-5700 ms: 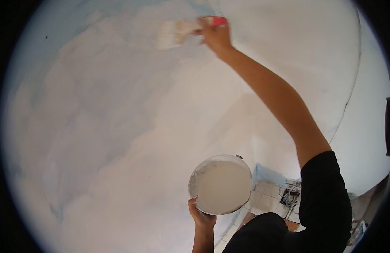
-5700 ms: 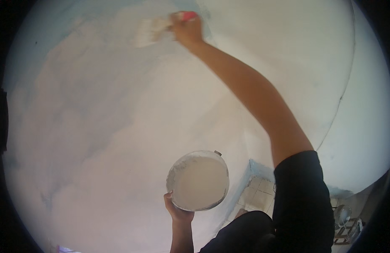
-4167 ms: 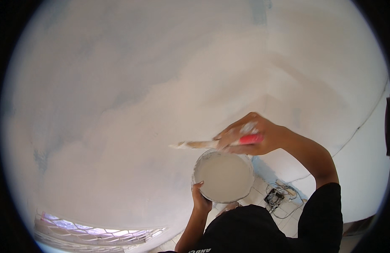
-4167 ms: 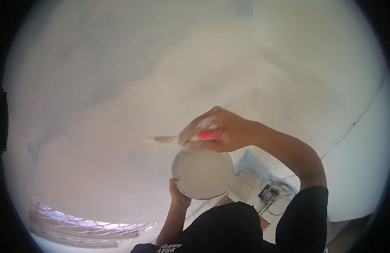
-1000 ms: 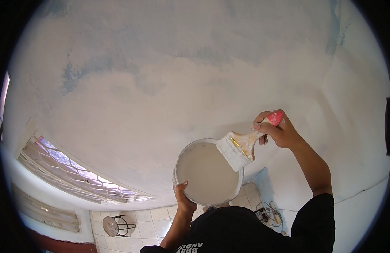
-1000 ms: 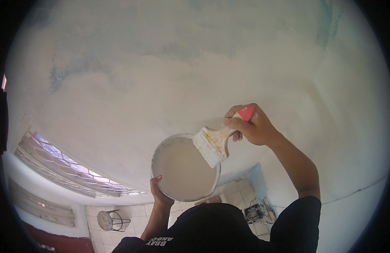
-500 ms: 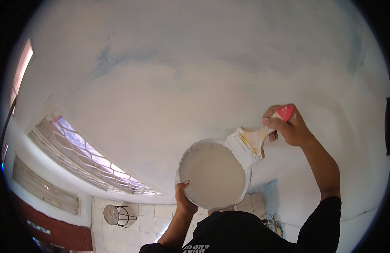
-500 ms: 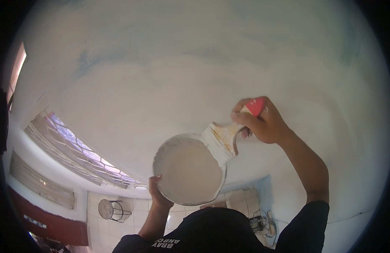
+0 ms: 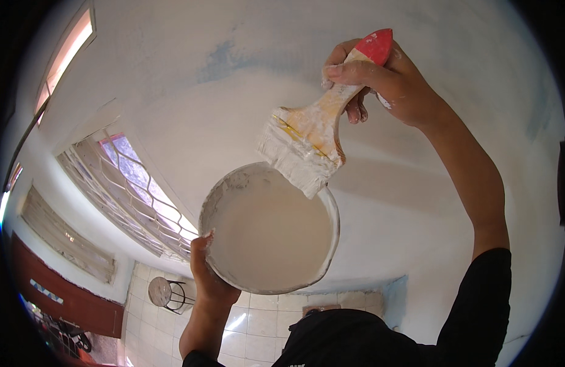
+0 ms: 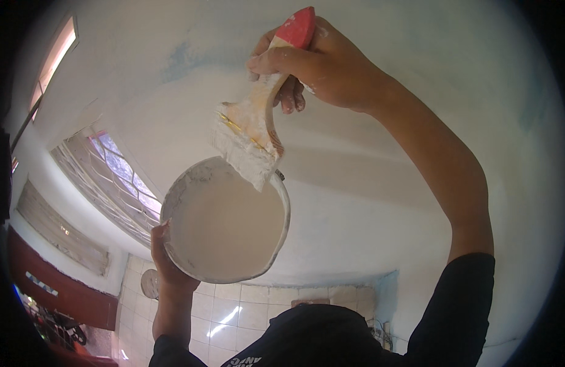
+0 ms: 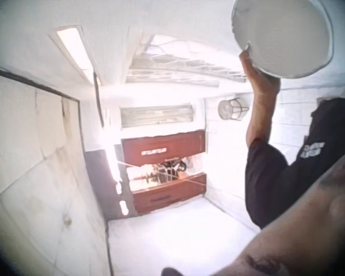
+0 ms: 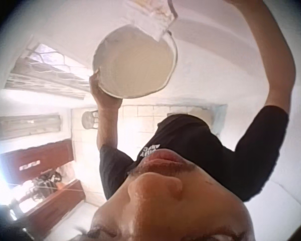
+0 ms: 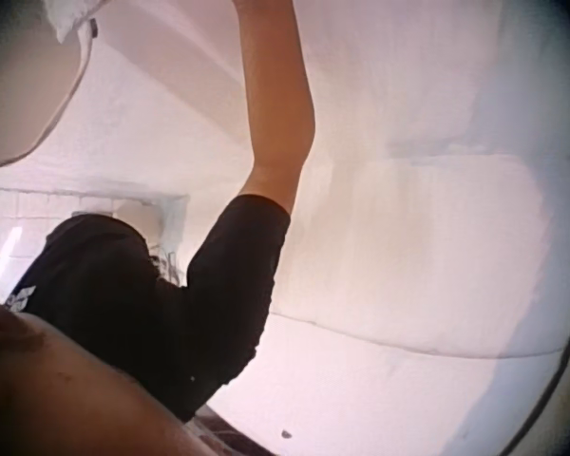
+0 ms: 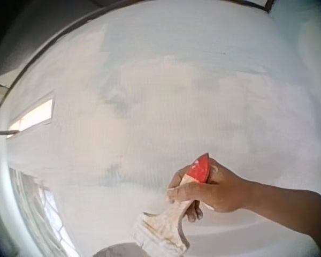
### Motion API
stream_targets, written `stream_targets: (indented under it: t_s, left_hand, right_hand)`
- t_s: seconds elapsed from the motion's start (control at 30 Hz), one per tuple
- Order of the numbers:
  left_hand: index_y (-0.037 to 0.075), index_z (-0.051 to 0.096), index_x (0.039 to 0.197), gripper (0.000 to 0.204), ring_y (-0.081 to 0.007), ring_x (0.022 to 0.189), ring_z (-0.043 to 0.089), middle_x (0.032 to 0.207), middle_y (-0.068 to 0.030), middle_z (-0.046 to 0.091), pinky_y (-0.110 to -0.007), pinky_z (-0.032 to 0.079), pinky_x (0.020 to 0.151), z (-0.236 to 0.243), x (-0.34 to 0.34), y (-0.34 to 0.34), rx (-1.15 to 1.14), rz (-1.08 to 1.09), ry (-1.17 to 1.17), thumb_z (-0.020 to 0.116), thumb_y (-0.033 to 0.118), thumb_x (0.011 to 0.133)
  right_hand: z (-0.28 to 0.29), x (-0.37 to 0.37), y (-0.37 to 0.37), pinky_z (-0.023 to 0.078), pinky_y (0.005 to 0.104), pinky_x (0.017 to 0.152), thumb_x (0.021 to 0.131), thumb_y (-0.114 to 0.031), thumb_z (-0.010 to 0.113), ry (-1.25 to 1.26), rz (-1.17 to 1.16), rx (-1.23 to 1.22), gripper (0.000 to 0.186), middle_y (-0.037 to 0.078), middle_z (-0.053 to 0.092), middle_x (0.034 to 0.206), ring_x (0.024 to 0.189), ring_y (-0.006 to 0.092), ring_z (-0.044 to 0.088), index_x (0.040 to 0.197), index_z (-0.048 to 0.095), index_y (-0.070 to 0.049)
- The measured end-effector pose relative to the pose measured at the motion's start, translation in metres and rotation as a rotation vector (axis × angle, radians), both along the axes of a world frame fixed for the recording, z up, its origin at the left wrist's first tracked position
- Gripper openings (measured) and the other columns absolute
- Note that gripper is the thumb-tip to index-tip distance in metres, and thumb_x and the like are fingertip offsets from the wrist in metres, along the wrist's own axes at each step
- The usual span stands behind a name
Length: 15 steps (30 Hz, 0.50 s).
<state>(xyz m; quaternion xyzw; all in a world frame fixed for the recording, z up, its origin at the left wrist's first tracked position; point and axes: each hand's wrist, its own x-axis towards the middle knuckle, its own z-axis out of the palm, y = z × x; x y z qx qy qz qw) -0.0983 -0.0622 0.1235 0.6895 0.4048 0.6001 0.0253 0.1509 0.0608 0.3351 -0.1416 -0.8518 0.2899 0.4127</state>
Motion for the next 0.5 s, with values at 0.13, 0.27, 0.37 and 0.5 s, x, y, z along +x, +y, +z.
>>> stream_targets:
  t_s: [0.13, 0.27, 0.37, 0.5]
  left_hand:
    - [0.004, 0.027, 0.114, 0.067, -0.0228, 0.095, 0.056, 0.104, -0.0177, 0.055, -0.035, 0.046, 0.081, 0.009, -0.009, -0.004, 0.006, -0.015, 0.043, 0.074, -0.002, 0.067]
    - [0.004, 0.027, 0.114, 0.069, -0.0224, 0.095, 0.056, 0.104, -0.0172, 0.055, -0.034, 0.046, 0.081, 0.012, -0.015, -0.011, 0.014, 0.010, 0.034, 0.075, -0.002, 0.066]
    - [0.004, 0.027, 0.115, 0.069, -0.0218, 0.095, 0.056, 0.104, -0.0164, 0.055, -0.034, 0.046, 0.081, 0.009, -0.017, -0.012, 0.028, -0.017, -0.018, 0.075, -0.001, 0.065]
    - [0.004, 0.029, 0.115, 0.069, -0.0215, 0.096, 0.056, 0.106, -0.0158, 0.055, -0.034, 0.047, 0.081, 0.015, -0.014, -0.012, -0.008, -0.001, -0.048, 0.075, -0.002, 0.064]
  right_hand:
    - [-0.003, -0.017, 0.004, 0.043, 0.0238, 0.040, 0.080, -0.020, 0.058, -0.058, 0.008, -0.020, 0.019, 0.007, 0.058, 0.061, 0.044, 0.0128, 0.054, 0.075, 0.057, -0.001]
    - [-0.001, -0.030, 0.005, 0.043, 0.0233, 0.040, 0.079, -0.019, 0.059, -0.072, 0.046, 0.000, 0.019, 0.007, 0.058, 0.061, 0.044, 0.0130, 0.055, 0.075, 0.057, -0.001]
    - [-0.001, -0.033, 0.008, 0.044, 0.0231, 0.040, 0.079, -0.019, 0.060, -0.075, 0.025, 0.019, 0.019, 0.007, 0.059, 0.062, 0.044, 0.0132, 0.055, 0.076, 0.057, 0.000]
    - [0.003, -0.035, 0.012, 0.044, 0.0224, 0.042, 0.080, -0.020, 0.059, -0.057, 0.016, 0.073, 0.020, 0.007, 0.059, 0.063, 0.046, 0.0125, 0.056, 0.077, 0.058, -0.001]
